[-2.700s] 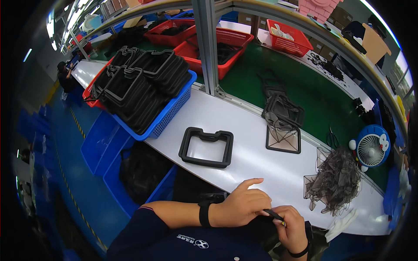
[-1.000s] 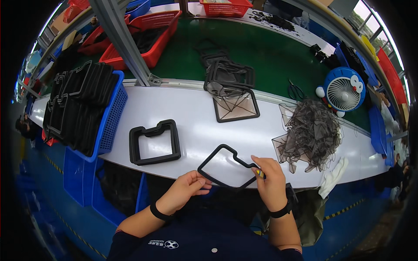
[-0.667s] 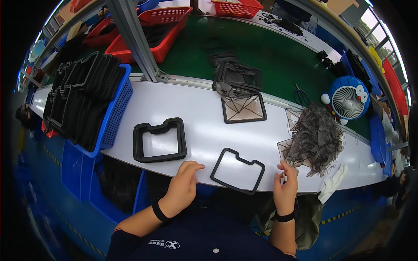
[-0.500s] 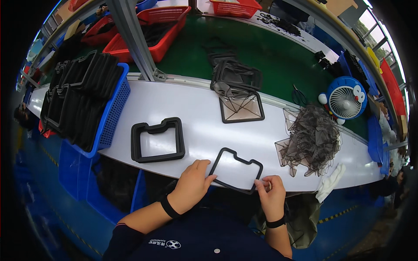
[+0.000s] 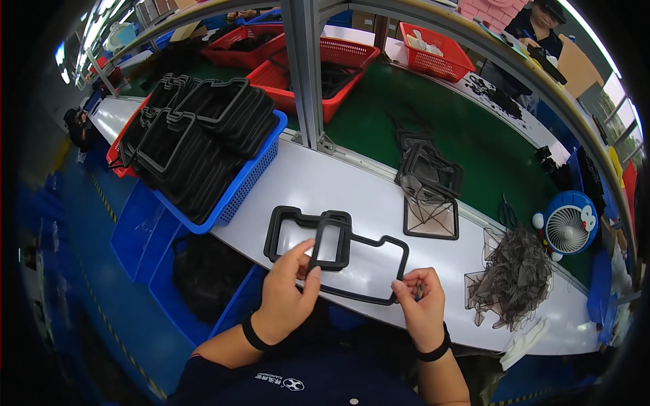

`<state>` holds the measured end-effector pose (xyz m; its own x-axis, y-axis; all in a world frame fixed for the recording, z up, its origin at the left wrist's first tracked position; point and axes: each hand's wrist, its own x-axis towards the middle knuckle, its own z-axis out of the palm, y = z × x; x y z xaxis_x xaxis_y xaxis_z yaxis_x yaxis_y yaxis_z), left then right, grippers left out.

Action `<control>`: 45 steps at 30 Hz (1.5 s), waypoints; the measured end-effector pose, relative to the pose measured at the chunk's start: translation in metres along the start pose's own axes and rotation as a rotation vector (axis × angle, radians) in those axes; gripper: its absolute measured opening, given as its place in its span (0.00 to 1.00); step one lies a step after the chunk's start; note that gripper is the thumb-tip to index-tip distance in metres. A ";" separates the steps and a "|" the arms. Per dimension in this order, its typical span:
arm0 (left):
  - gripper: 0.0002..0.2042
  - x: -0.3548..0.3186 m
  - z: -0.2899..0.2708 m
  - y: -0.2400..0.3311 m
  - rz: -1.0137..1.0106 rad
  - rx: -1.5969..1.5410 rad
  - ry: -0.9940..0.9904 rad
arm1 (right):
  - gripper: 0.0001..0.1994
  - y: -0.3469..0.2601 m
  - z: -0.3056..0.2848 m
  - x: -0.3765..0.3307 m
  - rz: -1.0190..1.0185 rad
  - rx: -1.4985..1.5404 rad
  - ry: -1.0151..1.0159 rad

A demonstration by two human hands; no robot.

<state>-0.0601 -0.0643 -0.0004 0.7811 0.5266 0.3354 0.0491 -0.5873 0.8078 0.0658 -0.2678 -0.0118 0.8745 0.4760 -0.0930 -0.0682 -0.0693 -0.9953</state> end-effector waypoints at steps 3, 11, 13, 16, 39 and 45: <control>0.21 0.017 -0.021 -0.025 0.008 0.218 0.157 | 0.11 -0.002 0.046 0.038 -0.002 -0.004 -0.119; 0.29 0.021 -0.023 -0.088 -0.097 0.349 0.089 | 0.27 0.032 0.079 0.064 -0.051 -0.304 -0.102; 0.31 0.023 -0.018 -0.095 -0.196 0.142 -0.056 | 0.26 0.025 0.082 0.063 -0.118 -0.327 -0.113; 0.30 0.028 -0.029 -0.089 -0.300 -0.024 -0.072 | 0.23 0.010 0.092 0.061 -0.216 -0.371 -0.145; 0.23 -0.022 0.076 -0.040 -0.897 -1.001 -0.639 | 0.21 0.011 -0.022 -0.017 -0.126 -0.459 -0.191; 0.23 -0.017 0.081 -0.023 -0.913 -1.101 -0.559 | 0.21 0.034 -0.048 -0.027 0.232 0.389 -0.319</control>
<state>-0.0239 -0.1094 -0.0645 0.8803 0.0048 -0.4743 0.3528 0.6618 0.6615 0.0633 -0.3249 -0.0420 0.6305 0.7331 -0.2548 -0.4671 0.0962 -0.8790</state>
